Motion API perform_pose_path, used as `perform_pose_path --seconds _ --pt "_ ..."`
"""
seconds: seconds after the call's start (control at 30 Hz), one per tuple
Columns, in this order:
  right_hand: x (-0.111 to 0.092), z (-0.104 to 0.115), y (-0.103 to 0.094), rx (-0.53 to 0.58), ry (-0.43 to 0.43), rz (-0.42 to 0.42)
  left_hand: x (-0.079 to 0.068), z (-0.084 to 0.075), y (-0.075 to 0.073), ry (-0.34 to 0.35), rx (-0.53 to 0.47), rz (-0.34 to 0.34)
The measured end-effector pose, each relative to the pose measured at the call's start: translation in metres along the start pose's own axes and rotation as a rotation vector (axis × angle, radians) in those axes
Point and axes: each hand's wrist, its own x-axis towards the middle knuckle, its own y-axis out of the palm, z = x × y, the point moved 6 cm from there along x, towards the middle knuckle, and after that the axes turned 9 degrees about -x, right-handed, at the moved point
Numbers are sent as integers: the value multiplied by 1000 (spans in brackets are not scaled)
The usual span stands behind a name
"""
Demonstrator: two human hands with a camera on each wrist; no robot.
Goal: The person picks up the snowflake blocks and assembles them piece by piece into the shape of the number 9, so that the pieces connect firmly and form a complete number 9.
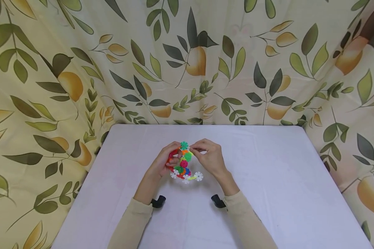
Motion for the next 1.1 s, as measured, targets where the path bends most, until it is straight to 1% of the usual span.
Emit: perform_pose_path --seconds 0.07,0.23,0.47,0.7,0.93,1.1 --pt "0 0 1 -2 1 7 0 0 1 -1 -12 7" --pt "1 3 2 -2 -5 8 0 -1 4 2 -47 54" --pt "1 6 2 -7 -16 -36 0 -3 6 37 -82 121" --pt "-2 5 2 5 4 -71 -1 -1 11 28 -156 193" --pt "0 10 0 23 -22 -53 -2 -1 13 32 -161 185" --pt "0 11 1 10 -31 -56 -1 1 15 16 -163 172"
